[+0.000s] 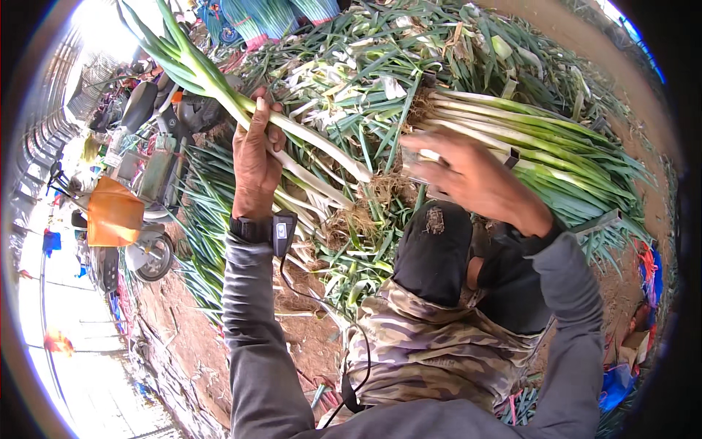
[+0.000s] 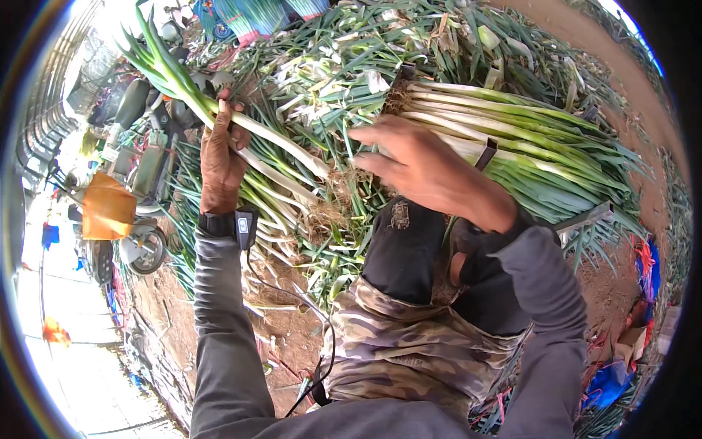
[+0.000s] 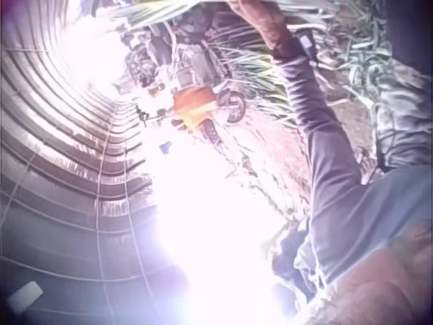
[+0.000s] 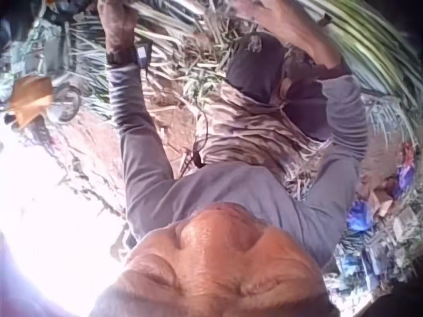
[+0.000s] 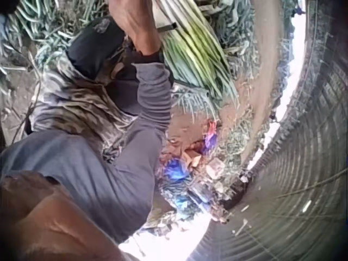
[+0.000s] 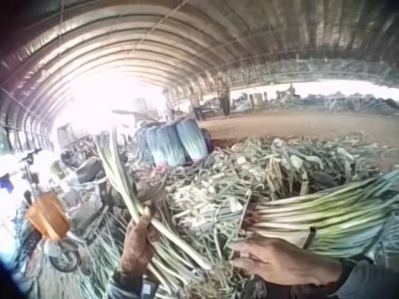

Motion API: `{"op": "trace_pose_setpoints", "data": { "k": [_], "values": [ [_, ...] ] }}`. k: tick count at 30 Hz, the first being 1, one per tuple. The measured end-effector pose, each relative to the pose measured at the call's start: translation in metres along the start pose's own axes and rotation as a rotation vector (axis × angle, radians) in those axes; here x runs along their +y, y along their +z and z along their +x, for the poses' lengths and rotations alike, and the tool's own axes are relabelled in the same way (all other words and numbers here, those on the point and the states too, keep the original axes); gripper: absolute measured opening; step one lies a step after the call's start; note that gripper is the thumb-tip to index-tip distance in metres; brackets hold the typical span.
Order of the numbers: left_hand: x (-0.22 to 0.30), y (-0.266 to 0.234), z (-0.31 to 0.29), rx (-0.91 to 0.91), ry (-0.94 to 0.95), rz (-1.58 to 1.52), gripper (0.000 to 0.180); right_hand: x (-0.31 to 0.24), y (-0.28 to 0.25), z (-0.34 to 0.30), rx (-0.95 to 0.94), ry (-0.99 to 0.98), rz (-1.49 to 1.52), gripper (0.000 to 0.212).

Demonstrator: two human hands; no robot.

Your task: The person cleans scallions by hand by peeling away outer layers and pulling off roots before placing them into a metal frame to form a bundle. Once the frame is full, they lift the bundle and set it aside.

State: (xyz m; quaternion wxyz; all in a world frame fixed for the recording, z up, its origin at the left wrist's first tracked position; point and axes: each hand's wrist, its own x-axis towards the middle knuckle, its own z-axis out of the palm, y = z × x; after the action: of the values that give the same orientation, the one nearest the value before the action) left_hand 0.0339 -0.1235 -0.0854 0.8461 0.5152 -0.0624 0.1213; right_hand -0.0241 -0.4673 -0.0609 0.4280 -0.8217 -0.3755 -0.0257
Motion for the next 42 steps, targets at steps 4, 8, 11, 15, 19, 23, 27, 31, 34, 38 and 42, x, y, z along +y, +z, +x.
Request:
{"op": "trace_pose_setpoints", "data": {
  "k": [4, 8, 11, 15, 19, 23, 27, 31, 34, 38, 42],
  "values": [
    [0.016, 0.011, -0.004, -0.139, -0.002, -0.168, 0.034, 0.001, 0.032, 0.034, -0.077, -0.062, 0.060, 0.042],
    [0.029, 0.010, -0.008, -0.213, -0.033, -0.289, 0.036, -0.017, 0.035, 0.040, -0.337, 0.202, 0.365, 0.045],
    [0.030, 0.005, -0.010, -0.239, -0.043, -0.342, 0.037, -0.009, 0.051, 0.036, -0.242, 0.180, 0.551, 0.045],
    [0.025, -0.003, -0.012, -0.208, -0.026, -0.366, 0.040, -0.010, 0.067, 0.040, -0.187, 0.142, 0.598, 0.034],
    [0.021, -0.005, -0.010, -0.219, -0.050, -0.374, 0.045, -0.015, 0.069, 0.037, -0.108, 0.111, 0.486, 0.021],
    [0.021, 0.021, -0.019, 0.172, -0.054, 0.018, 0.044, 0.016, 0.097, 0.036, 0.083, -0.132, 0.336, 0.005],
    [0.029, -0.004, -0.023, 0.038, -0.134, 0.019, 0.039, 0.016, 0.103, 0.036, 0.174, -0.219, 0.418, 0.020],
    [0.016, -0.057, -0.002, 0.000, -0.134, -0.252, 0.044, 0.000, 0.105, 0.031, -0.001, -0.116, 0.514, 0.031],
    [0.004, -0.050, 0.000, -0.057, -0.042, -0.237, 0.049, -0.020, 0.083, 0.018, -0.220, 0.140, 0.716, 0.028],
    [-0.016, -0.046, 0.016, -0.327, -0.019, -0.294, 0.057, -0.001, 0.106, 0.025, 0.014, -0.104, 0.641, 0.024],
    [0.019, -0.036, -0.016, -0.232, 0.006, -0.077, 0.057, -0.025, 0.117, 0.030, 0.048, -0.123, 0.472, 0.017]
  ]
}}
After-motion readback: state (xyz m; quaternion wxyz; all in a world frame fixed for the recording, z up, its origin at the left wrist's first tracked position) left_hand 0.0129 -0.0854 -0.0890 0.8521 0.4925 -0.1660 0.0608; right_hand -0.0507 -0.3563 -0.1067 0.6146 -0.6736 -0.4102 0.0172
